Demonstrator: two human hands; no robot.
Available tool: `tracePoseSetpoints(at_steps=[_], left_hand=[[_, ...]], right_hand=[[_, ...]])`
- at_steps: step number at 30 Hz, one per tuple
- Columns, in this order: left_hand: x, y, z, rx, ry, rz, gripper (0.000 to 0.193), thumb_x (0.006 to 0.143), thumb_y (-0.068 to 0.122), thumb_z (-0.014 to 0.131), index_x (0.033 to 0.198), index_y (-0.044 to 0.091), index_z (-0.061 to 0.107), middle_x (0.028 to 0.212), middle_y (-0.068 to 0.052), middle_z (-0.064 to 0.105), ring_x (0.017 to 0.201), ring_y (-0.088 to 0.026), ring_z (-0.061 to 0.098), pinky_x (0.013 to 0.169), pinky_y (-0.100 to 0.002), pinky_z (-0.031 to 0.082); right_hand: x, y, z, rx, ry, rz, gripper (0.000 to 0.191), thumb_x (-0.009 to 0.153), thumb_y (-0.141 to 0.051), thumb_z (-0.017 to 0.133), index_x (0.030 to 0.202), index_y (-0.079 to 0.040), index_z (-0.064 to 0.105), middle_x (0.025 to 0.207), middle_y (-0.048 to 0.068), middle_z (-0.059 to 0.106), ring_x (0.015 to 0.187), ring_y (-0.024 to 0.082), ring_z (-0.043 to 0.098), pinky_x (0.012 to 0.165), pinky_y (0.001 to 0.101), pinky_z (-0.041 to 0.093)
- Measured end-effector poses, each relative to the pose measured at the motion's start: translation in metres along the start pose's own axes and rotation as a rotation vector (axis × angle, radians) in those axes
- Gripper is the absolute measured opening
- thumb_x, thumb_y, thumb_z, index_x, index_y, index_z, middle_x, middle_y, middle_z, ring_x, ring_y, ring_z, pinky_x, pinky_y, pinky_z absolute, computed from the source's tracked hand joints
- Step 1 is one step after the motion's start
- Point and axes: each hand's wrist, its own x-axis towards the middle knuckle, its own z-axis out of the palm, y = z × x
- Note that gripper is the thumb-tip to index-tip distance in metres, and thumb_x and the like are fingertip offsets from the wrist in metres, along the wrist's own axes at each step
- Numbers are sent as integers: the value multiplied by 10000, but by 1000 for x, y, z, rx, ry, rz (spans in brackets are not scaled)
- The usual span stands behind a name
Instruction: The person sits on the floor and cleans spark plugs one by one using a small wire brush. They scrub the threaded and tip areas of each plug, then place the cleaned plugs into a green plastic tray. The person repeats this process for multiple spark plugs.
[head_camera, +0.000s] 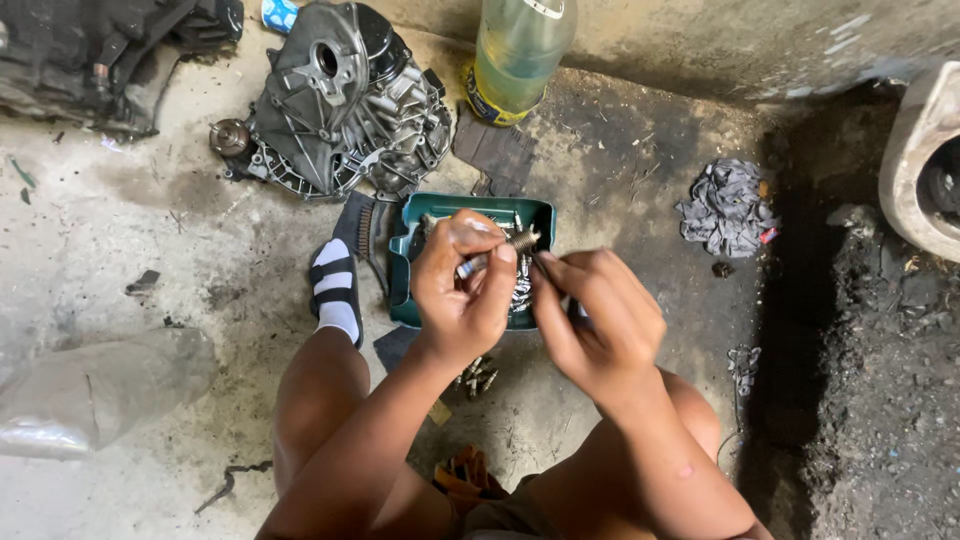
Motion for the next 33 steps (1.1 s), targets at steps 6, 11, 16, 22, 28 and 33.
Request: tracePoseSetpoints(at_steps=[6, 11, 16, 22, 28, 33], left_hand=[[-2, 3, -9, 86, -9, 17, 111, 1054, -14, 626, 1095, 24, 530, 999, -71, 589, 683, -19, 424, 593, -185, 350], [0, 2, -9, 136, -43, 60, 119, 1036, 1, 625, 1088, 26, 521, 1037, -68, 602, 714, -27, 441, 579, -173, 351], [1, 1, -9, 93, -24, 28, 121, 1060, -18, 615, 1099, 33, 513, 1001, -63, 579, 719, -34, 444, 627, -189, 365], [1, 1, -8, 64, -44, 22, 119, 1038, -33, 605, 1066, 25, 505, 1004, -50, 575, 678, -20, 435, 585, -171, 357], [2, 3, -6, 196, -45, 88, 133, 1022, -23, 623, 1058, 15, 501, 1002, -73, 594, 714, -40, 480, 614, -202, 390], [2, 5, -7, 159, -59, 60, 148, 1025, -20, 618, 1029, 30, 479, 982, -53, 605, 651, -22, 463, 558, -174, 360]], right_hand=[[0, 5, 4, 10, -31, 5, 167, 858, 128, 766, 959, 74, 645, 880, 178, 672, 783, 286, 681, 708, 352, 540], [-3, 8, 4, 15, 15, 23, 152, 868, 114, 771, 958, 68, 658, 872, 160, 663, 780, 272, 683, 707, 346, 542], [-3, 8, 5, 18, 6, 19, 158, 865, 116, 763, 975, 73, 658, 889, 169, 668, 784, 277, 678, 713, 350, 544], [-1, 7, 4, 12, -37, 49, 162, 864, 120, 768, 966, 62, 657, 874, 170, 664, 773, 286, 675, 710, 352, 540], [0, 6, 1, 10, -15, 57, 156, 864, 125, 773, 938, 61, 652, 845, 162, 664, 733, 262, 668, 680, 341, 533], [1, 5, 0, 49, 42, 29, 162, 889, 131, 765, 944, 60, 631, 894, 168, 675, 793, 256, 697, 713, 328, 555]])
